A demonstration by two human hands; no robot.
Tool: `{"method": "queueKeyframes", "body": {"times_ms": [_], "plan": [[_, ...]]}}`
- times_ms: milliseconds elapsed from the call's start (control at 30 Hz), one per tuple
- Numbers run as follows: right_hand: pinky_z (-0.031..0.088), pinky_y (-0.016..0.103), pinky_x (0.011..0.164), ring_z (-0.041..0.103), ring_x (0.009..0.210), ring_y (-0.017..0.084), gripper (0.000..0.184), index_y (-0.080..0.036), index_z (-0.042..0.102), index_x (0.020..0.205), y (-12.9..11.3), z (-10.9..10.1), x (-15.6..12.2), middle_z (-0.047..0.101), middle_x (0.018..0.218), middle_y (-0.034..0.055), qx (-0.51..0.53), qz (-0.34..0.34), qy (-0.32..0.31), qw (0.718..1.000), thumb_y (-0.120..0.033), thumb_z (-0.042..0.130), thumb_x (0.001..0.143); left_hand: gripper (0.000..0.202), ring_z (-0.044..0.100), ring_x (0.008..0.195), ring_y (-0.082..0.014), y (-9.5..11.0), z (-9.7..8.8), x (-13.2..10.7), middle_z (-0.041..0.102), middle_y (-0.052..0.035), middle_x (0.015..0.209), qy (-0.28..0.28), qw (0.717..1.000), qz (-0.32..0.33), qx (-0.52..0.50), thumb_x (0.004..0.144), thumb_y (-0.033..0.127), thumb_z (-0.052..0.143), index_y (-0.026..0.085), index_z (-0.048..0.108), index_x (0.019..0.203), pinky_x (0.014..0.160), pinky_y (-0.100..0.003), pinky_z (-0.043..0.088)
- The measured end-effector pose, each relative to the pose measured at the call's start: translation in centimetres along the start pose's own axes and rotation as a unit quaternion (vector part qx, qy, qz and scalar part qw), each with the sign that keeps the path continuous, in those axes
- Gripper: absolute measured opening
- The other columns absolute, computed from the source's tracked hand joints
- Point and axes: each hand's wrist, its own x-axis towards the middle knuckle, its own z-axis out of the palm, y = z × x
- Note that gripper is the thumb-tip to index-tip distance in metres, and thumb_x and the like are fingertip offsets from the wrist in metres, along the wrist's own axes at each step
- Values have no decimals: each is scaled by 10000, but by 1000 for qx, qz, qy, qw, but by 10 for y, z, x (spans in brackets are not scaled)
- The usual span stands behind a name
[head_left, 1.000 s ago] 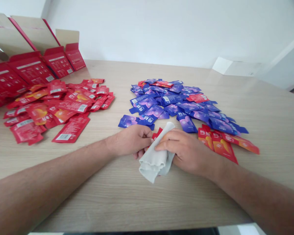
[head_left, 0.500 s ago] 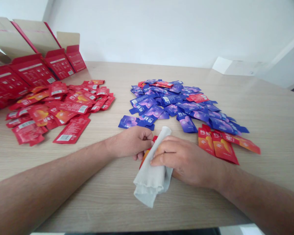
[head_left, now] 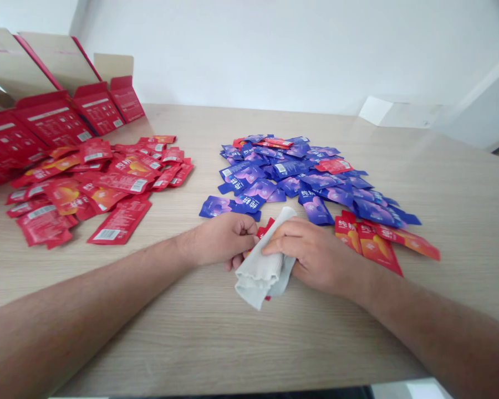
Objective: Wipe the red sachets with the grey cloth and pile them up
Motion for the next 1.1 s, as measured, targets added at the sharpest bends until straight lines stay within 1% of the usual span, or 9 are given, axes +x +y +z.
{"method": "queueKeyframes", "body": {"times_ms": [33, 200, 333, 367, 533, 700, 867, 1033, 1100], "plan": [[521, 406, 958, 643, 1058, 231, 244, -181, 742, 1113, 0, 0, 0, 726, 1107, 79, -1, 1, -2, 1000, -67, 649, 918, 195, 622, 472, -106, 0, 0, 0, 621, 47, 597, 0, 1000, -1, -1, 950, 380, 579, 192, 565, 900, 412, -166, 483], [509, 392, 1005, 644, 1084, 216, 227, -193, 733, 1144, -5, 0, -1, 727, 1126, 67, 20, -48, -39, 998, -121, 659, 943, 171, 641, 489, -109, -1, 0, 0, 657, 35, 629, -13, 1000, -3, 20, 944, 366, 577, 195, 582, 929, 432, -170, 496], [520, 408, 968, 644, 1075, 233, 258, -192, 734, 1127, -1, 1, -2, 723, 1126, 78, -3, 2, -3, 1000, -65, 631, 927, 197, 626, 477, -110, -2, -1, 0, 625, 49, 605, -4, 1000, 0, 0, 941, 391, 584, 200, 560, 898, 415, -175, 487], [520, 414, 967, 644, 1072, 236, 258, -190, 736, 1122, -1, 1, -1, 723, 1121, 81, -7, 4, -2, 1000, -63, 632, 924, 200, 628, 479, -111, -2, -1, 0, 625, 48, 605, -3, 1000, 0, -2, 940, 392, 586, 199, 557, 895, 416, -175, 486], [516, 409, 992, 645, 1083, 225, 252, -199, 731, 1146, -5, 0, -1, 732, 1111, 73, 18, -52, -32, 998, -99, 657, 927, 192, 651, 498, -116, 0, -1, 0, 648, 36, 608, -9, 1000, -3, 16, 938, 387, 585, 198, 569, 908, 432, -169, 485], [526, 416, 949, 645, 1059, 237, 253, -187, 737, 1114, -1, 1, -1, 723, 1107, 85, -6, 3, 5, 1000, -64, 628, 922, 220, 623, 475, -114, -1, 0, 0, 620, 49, 589, 5, 1000, -2, -1, 928, 411, 598, 199, 558, 884, 417, -179, 482], [514, 404, 995, 649, 1077, 225, 239, -196, 727, 1145, -6, 1, -1, 729, 1109, 74, 15, -47, -38, 998, -111, 662, 931, 166, 638, 490, -113, -2, -1, 0, 656, 34, 622, -12, 1000, -4, 19, 943, 364, 572, 199, 575, 924, 431, -173, 487], [528, 410, 951, 648, 1057, 234, 258, -196, 732, 1124, -2, 2, -2, 721, 1115, 83, -4, 4, 3, 1000, -67, 635, 922, 199, 621, 481, -92, -3, 0, 0, 621, 46, 604, 0, 1000, -2, 0, 948, 385, 580, 192, 556, 908, 429, -143, 453], [527, 416, 958, 646, 1057, 238, 241, -195, 733, 1120, -3, 2, -2, 723, 1101, 79, -3, -6, -7, 1000, -83, 644, 925, 190, 629, 486, -96, -3, 0, 0, 626, 44, 604, -1, 1000, -4, 5, 949, 379, 579, 193, 558, 916, 433, -144, 460]]}}
